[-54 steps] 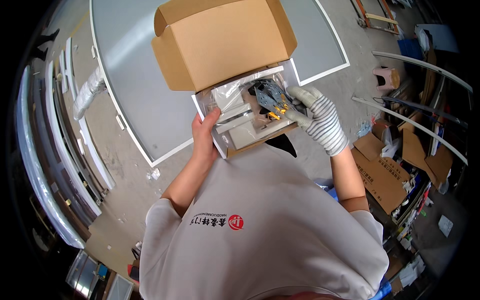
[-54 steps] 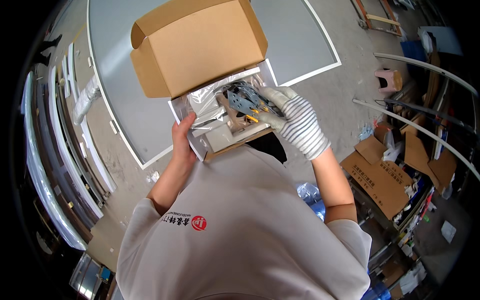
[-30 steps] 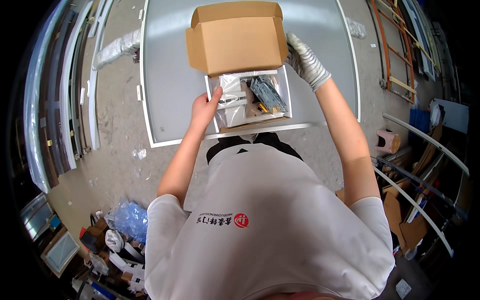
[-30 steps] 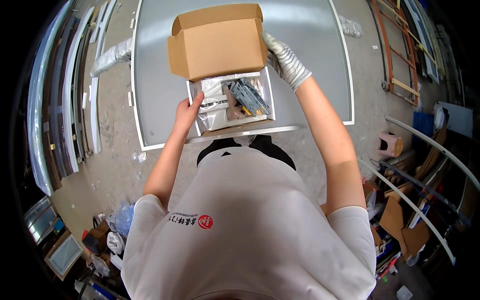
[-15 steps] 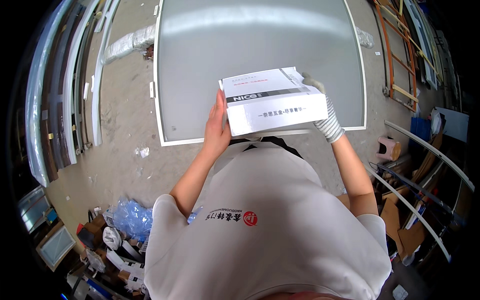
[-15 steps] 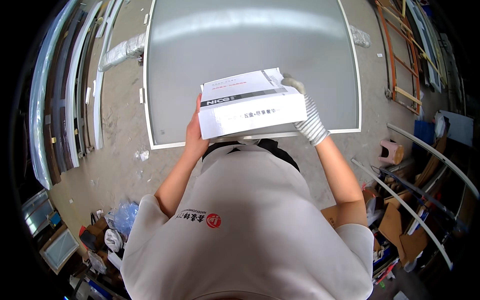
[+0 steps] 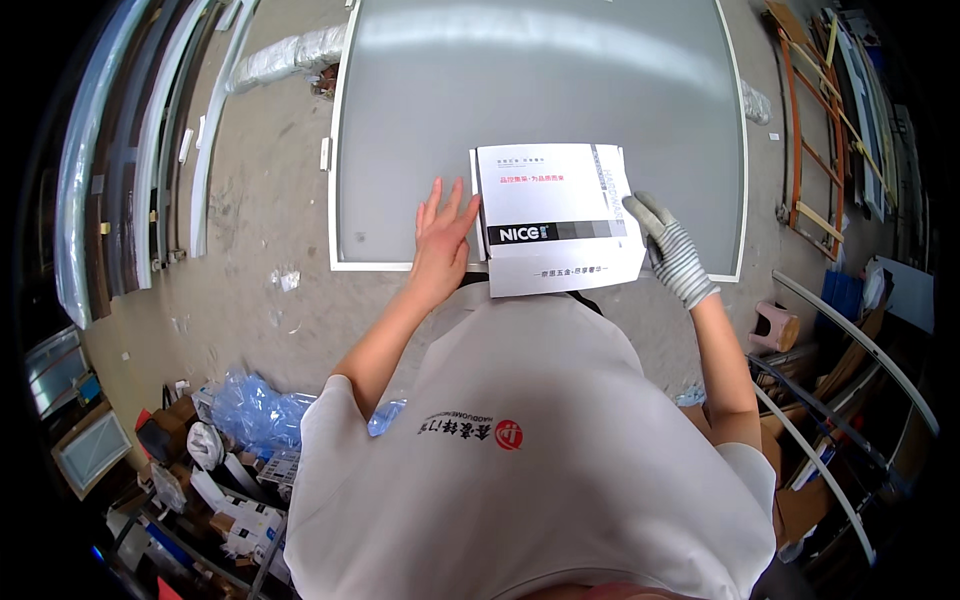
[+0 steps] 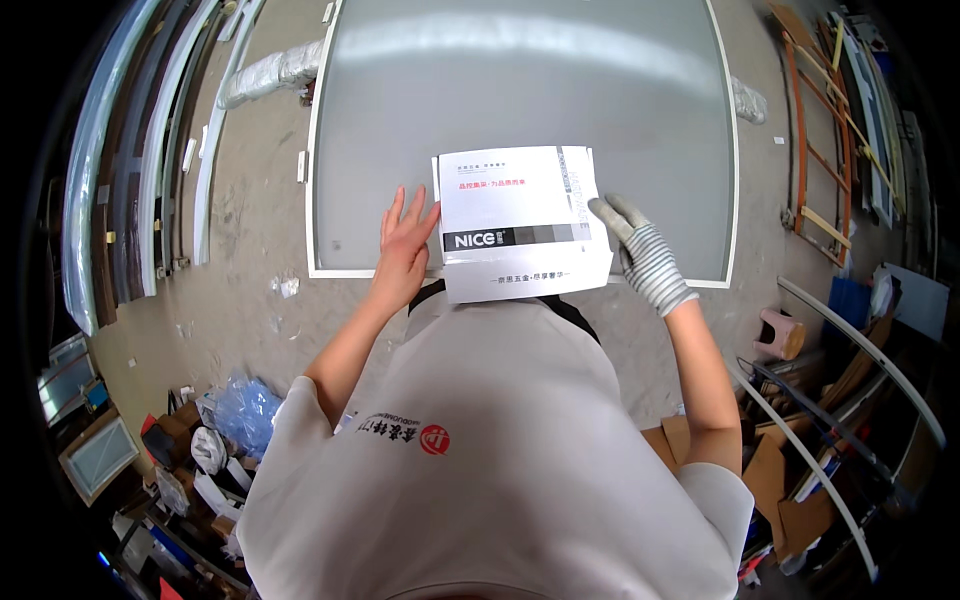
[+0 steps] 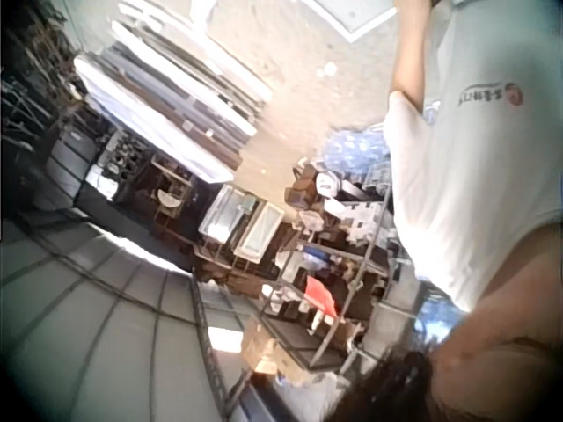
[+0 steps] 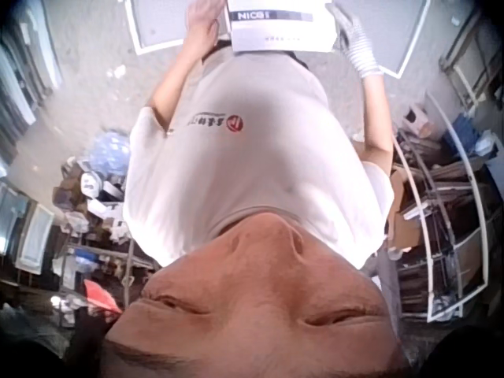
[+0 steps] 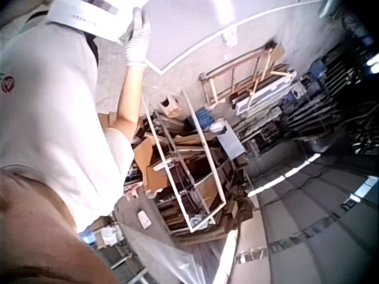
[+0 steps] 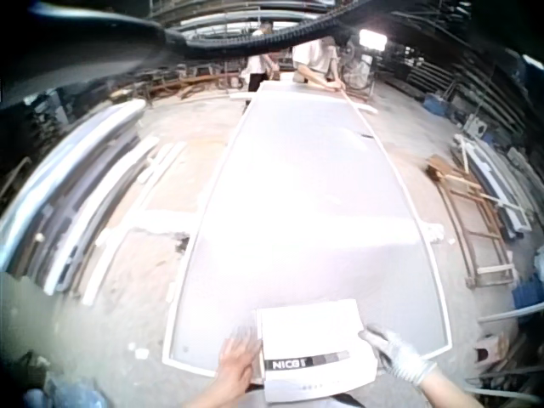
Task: The person takes a sealant gun from a shelf and applies a line of sealant along the edge of a large rectangular panel held by another person.
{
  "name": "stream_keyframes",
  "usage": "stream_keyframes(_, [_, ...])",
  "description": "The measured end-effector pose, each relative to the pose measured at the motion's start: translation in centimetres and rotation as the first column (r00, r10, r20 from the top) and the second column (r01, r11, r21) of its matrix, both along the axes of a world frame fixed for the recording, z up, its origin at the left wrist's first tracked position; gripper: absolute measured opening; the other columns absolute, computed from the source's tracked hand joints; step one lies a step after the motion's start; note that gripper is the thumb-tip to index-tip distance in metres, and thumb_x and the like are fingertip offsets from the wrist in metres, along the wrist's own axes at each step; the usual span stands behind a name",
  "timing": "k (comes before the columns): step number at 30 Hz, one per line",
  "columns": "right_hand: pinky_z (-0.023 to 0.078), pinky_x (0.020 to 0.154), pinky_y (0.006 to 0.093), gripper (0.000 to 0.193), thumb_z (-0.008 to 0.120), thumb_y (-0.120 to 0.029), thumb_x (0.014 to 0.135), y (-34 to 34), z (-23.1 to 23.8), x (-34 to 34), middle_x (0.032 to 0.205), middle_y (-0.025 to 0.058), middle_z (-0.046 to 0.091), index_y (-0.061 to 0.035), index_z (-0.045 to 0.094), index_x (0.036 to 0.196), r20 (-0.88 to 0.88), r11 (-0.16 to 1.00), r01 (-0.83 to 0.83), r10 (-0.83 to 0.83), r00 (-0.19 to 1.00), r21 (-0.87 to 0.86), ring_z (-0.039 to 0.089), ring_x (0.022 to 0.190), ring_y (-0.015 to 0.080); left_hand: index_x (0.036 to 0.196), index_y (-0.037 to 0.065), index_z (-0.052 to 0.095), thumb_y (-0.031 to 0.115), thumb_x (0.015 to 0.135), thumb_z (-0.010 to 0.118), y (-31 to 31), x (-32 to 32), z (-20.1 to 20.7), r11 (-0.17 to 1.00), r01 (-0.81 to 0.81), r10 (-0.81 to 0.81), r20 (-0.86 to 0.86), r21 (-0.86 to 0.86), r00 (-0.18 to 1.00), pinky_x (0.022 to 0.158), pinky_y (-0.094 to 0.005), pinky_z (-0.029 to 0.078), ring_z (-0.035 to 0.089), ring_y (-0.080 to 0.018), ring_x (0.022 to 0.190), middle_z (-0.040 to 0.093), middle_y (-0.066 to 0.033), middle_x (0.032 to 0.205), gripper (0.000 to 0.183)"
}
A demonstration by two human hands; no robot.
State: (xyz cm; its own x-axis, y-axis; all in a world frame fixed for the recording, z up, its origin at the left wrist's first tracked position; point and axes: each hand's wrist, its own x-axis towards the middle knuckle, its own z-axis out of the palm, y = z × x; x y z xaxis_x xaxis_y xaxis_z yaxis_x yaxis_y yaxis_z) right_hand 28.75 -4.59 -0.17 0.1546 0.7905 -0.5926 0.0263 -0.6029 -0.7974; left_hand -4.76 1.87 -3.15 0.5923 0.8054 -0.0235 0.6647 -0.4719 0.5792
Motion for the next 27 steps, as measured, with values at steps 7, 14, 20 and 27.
stream_keyframes(7, [0.047,0.082,0.0309,0.067,0.056,-0.047,0.085,-1.0,2.4,-2.1,0.107,0.0181,0.059,0.0026,0.042,0.127,0.048,0.998,-0.014,0.011,0.999,0.065,0.059,0.099,0.0230,0.128,-0.012,0.033,0.046,0.076,0.067,-1.1,1.3,3.1,0.705,-0.284,0.372,-0.002,-0.650,0.928,0.087,-0.0330,0.043,0.051,-0.0252,0.107,0.047,-0.0230,0.122,0.086])
stream_keyframes(14, [0.051,0.070,0.0342,0.084,0.064,-0.063,0.069,-3.1,-2.2,-3.3,0.089,0.0210,0.059,0.0066,0.048,0.113,0.411,0.990,0.064,-0.007,0.911,-0.126,0.061,0.080,0.0257,0.122,-0.012,0.040,0.039,0.074,0.072,-1.6,1.3,-0.8,0.631,-0.327,0.422,-0.042,-0.704,0.906,0.068,-0.0281,0.048,0.055,-0.0160,0.081,0.054,-0.0132,0.100,0.077])
stream_keyframes(20, [0.050,0.069,0.0334,0.078,0.064,-0.062,0.069,-3.4,-1.9,-3.6,0.084,0.0187,0.060,0.0039,0.054,0.110,0.457,0.993,0.116,-0.093,0.885,-0.022,0.059,0.081,0.0241,0.109,-0.006,0.056,0.032,0.074,0.071,-0.5,1.4,0.5,0.657,-0.192,0.324,0.044,-0.729,0.945,0.069,-0.0292,0.048,0.058,-0.0163,0.077,0.061,-0.0106,0.088,0.053])
stream_keyframes(27, [0.046,0.052,0.0247,0.048,0.075,-0.031,0.072,-4.2,-1.5,-4.0,0.072,0.0093,0.059,0.0007,0.055,0.102,0.452,0.982,0.187,-0.182,0.873,0.035,0.055,0.062,0.0129,0.101,-0.001,0.061,0.025,0.075,0.069,0.0,1.9,0.3,0.714,-0.121,0.264,0.105,-0.690,0.959,0.067,-0.0304,0.047,0.059,-0.0185,0.074,0.063,-0.0116,0.087,0.038])
